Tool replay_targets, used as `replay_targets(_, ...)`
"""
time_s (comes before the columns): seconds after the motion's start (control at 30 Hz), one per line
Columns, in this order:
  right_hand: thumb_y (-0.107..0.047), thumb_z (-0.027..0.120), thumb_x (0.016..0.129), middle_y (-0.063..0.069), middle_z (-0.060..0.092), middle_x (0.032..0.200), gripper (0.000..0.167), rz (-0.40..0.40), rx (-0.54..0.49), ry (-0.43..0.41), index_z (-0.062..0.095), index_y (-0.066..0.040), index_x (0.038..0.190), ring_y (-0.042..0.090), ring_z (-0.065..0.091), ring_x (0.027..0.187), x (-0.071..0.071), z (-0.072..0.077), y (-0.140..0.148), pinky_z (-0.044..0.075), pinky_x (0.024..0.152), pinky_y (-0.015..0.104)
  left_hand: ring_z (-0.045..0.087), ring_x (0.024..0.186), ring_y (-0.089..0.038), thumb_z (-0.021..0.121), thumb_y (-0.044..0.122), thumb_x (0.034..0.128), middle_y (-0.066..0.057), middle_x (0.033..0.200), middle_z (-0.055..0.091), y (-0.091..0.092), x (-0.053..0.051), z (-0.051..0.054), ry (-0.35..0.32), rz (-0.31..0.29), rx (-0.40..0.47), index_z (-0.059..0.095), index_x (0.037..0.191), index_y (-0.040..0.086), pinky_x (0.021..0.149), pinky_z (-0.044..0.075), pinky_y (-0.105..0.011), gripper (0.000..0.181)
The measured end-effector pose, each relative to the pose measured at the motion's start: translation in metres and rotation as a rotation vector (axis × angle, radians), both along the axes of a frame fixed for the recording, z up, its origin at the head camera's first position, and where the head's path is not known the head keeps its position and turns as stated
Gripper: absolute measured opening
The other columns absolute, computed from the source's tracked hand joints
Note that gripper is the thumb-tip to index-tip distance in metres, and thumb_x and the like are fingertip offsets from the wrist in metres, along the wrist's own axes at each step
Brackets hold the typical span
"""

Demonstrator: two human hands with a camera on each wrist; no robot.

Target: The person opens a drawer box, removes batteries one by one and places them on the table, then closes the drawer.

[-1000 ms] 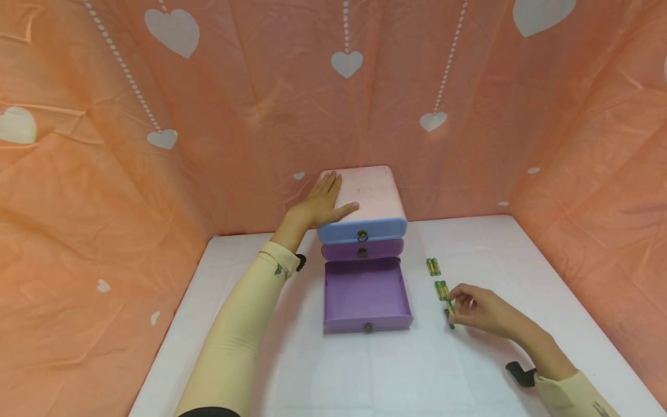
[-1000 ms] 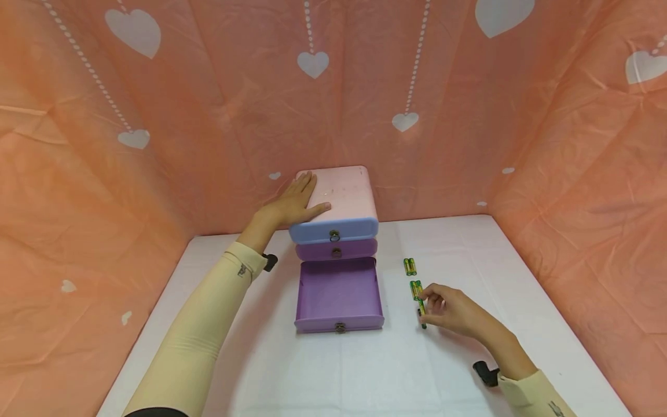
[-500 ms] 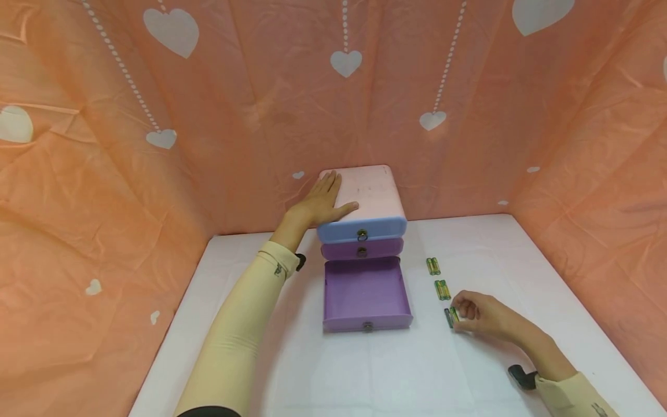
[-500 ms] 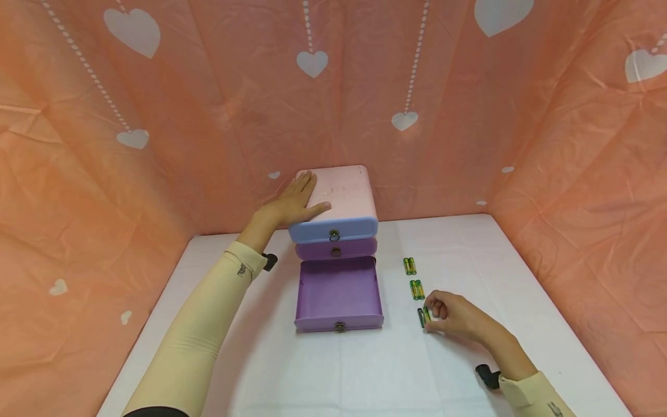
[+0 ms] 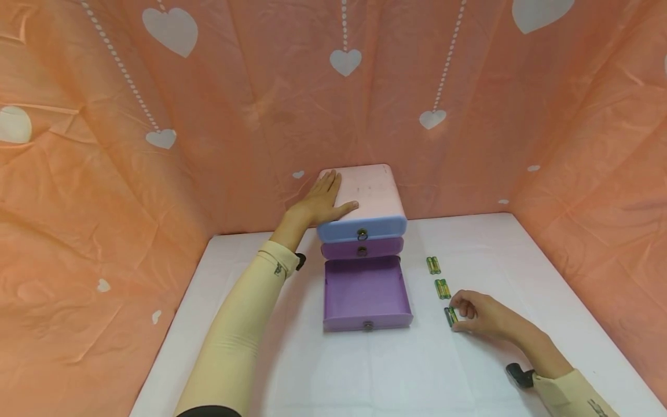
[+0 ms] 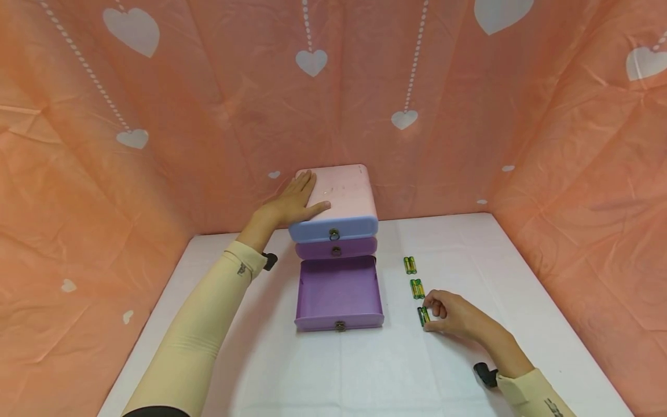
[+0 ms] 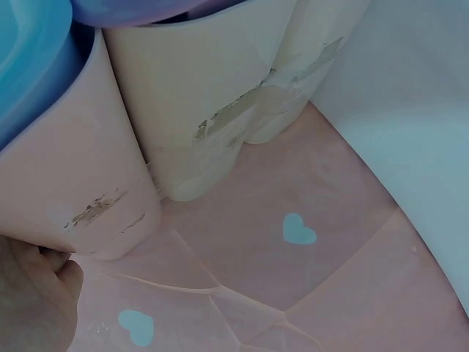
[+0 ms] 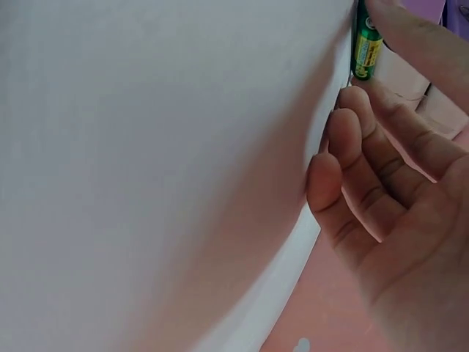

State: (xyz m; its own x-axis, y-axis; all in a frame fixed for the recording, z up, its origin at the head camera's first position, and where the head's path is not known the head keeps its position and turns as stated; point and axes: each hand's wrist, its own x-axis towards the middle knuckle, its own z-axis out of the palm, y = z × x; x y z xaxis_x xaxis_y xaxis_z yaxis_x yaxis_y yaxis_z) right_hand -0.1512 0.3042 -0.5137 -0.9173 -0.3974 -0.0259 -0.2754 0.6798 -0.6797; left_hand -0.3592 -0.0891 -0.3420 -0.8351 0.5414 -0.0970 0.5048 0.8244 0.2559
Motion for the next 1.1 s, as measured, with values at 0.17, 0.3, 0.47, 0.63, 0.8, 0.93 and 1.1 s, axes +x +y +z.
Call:
replay_targets(0.17, -0.022, 0.093, 0.085, -0.002, 0.056, 0.090, 0.041, -0.007, 0.012, -0.005, 0.067, -0.005, 0.112, 0.007, 0.050, 0.083, -0.001, -0.001, -0.001, 0.046, 0.070, 0.025, -0.017, 0.165, -0.025, 0.038, 0.072, 0.1066, -0.014, 0.179, -0.016, 0.000, 0.001, 0.000, 0.004, 0.001, 0.000, -0.010, 0.171, 0.005, 0.133, -0.007, -0.040, 0.105)
replay_targets(0.3, -0.022, 0.093, 0.085, -0.002, 0.056, 0.091, 0.041, -0.007, 0.024, -0.005, 0.067, -0.005, 0.112, 0.007, 0.050, 0.083, -0.001, 0.000, -0.001, 0.046, 0.071, 0.025, -0.016, 0.165, -0.025, 0.038, 0.072, 0.1066, -0.015, 0.179, -0.015, 0.000, 0.001, 0.001, 0.006, 0.002, 0.005, -0.009, 0.171, 0.005, 0.133, -0.006, -0.041, 0.105)
replay_targets(0.47, -0.022, 0.093, 0.085, -0.002, 0.056, 0.091, 0.042, -0.007, 0.029, -0.012, 0.067, -0.004, 0.114, 0.008, 0.050, 0.083, 0.000, 0.002, -0.001, 0.046, 0.071, 0.026, -0.017, 0.165, -0.025, 0.038, 0.073, 0.1062, -0.014, 0.179, -0.016, 0.000, 0.001, 0.001, 0.002, 0.006, 0.003, -0.009, 0.171, 0.005, 0.133, -0.006, -0.041, 0.105)
replay_targets(0.63, -0.024, 0.094, 0.083, -0.002, 0.058, 0.091, 0.044, -0.037, 0.041, -0.008, 0.068, -0.006, 0.113, 0.011, 0.052, 0.084, 0.001, 0.005, -0.002, 0.048, 0.072, 0.026, -0.017, 0.165, -0.025, 0.038, 0.074, 0.1059, -0.013, 0.179, -0.016, 0.000, 0.000, 0.000, -0.001, 0.008, 0.003, -0.009, 0.171, 0.006, 0.134, -0.004, -0.042, 0.105)
replay_targets(0.8, -0.027, 0.094, 0.084, -0.002, 0.061, 0.094, 0.043, -0.079, 0.066, 0.021, 0.068, -0.007, 0.112, 0.013, 0.054, 0.086, 0.002, 0.010, -0.008, 0.049, 0.073, 0.028, -0.017, 0.165, -0.024, 0.037, 0.075, 0.1059, -0.013, 0.179, -0.016, 0.000, 0.000, -0.001, -0.001, 0.006, 0.002, -0.009, 0.171, 0.007, 0.134, -0.004, -0.042, 0.105)
replay_targets(0.93, -0.025, 0.093, 0.086, -0.002, 0.060, 0.093, 0.039, -0.071, 0.038, 0.064, 0.069, -0.007, 0.112, 0.012, 0.053, 0.086, 0.002, 0.014, -0.016, 0.049, 0.073, 0.027, -0.017, 0.165, -0.024, 0.038, 0.074, 0.1060, -0.013, 0.179, -0.016, 0.000, 0.000, -0.001, -0.001, 0.003, 0.003, -0.009, 0.171, 0.006, 0.134, -0.005, -0.042, 0.105)
replay_targets(1.1, -0.021, 0.090, 0.090, -0.004, 0.061, 0.092, 0.033, -0.036, -0.019, 0.111, 0.071, -0.006, 0.112, 0.010, 0.054, 0.085, 0.002, 0.017, -0.027, 0.049, 0.072, 0.026, -0.017, 0.165, -0.025, 0.038, 0.073, 0.1064, -0.014, 0.179, -0.016, 0.000, 0.000, -0.001, 0.000, 0.004, 0.005, -0.009, 0.171, 0.006, 0.134, -0.004, -0.042, 0.105)
